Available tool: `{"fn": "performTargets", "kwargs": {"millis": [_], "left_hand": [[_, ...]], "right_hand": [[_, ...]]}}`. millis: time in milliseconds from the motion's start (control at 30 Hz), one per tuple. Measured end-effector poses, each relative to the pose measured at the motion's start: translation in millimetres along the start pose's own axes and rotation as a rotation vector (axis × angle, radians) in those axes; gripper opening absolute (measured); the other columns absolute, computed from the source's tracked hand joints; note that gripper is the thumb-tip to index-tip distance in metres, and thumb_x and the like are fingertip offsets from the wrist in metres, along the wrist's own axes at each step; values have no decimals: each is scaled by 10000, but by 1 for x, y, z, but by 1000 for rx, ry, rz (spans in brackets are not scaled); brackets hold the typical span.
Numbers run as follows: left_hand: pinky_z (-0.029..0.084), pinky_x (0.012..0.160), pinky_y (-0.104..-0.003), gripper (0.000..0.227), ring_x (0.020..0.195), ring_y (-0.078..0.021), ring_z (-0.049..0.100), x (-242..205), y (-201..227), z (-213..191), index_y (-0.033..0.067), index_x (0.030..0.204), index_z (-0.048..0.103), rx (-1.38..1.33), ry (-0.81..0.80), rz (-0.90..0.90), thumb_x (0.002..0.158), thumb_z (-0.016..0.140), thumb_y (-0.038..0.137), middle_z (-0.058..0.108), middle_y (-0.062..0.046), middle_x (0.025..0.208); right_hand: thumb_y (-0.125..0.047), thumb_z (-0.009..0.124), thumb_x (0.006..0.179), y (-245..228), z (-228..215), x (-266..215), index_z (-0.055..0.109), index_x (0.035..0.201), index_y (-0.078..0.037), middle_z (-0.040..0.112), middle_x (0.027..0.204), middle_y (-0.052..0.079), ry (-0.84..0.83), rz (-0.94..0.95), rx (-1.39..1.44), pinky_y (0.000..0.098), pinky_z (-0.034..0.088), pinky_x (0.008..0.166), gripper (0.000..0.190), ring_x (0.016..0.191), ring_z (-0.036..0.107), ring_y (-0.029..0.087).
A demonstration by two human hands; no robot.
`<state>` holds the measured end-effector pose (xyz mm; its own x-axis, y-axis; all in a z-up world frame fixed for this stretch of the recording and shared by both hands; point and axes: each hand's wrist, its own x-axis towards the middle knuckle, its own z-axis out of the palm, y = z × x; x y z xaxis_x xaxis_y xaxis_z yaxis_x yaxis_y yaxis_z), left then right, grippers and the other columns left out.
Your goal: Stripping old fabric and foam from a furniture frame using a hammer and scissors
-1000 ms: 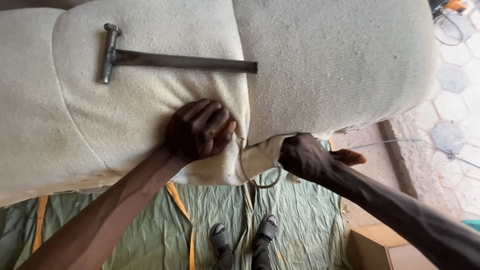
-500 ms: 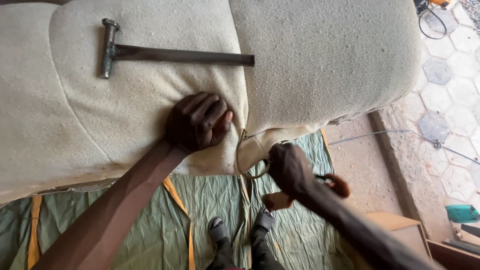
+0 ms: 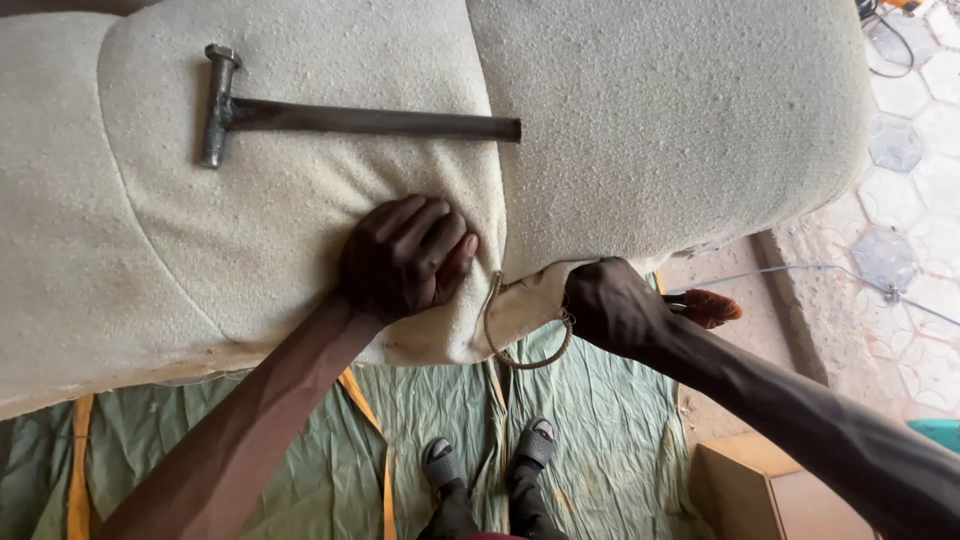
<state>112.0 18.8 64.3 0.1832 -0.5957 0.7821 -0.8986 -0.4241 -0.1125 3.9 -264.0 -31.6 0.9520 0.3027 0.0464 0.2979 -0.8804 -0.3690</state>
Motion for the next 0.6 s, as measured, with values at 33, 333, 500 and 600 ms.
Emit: {"fn": "performTargets", "kwargs": {"millis": [33,333,500,600], "left_hand": [[540,547,-300,363,607,-220,610,0,1,-1,113,767,575,0,-2,4,1056,429,276,519,-48,716],[529,529,-290,364,598,-215,600,0,-3,-1,105,777,579,15,-2,41,1062,423,269,502,-41,710],[531,524,-298,340,597,-229,603,-5,-3,-1,89,781,582,-17,9,34,1045,430,240,507,-47,710],[527,532,-315,329,617,-243,610,-8,-5,0,101,811,576,-32,13,58,1054,425,263,485,-51,723]], "right_hand": [[-488,704,730,-5,4,0,724,772,-47,661,672,129,34,-25,-1,532,566,610,443,704,674,408],[-667,686,661,-89,54,-21,695,719,-62,599,606,105,252,-104,-33,523,519,553,608,636,620,397],[-757,677,626,-128,75,-14,680,693,-69,569,573,93,359,-154,-54,518,496,524,691,602,594,392],[-817,670,603,-94,53,-21,670,675,-74,548,551,85,415,-191,-79,515,480,505,747,580,576,389]]}}
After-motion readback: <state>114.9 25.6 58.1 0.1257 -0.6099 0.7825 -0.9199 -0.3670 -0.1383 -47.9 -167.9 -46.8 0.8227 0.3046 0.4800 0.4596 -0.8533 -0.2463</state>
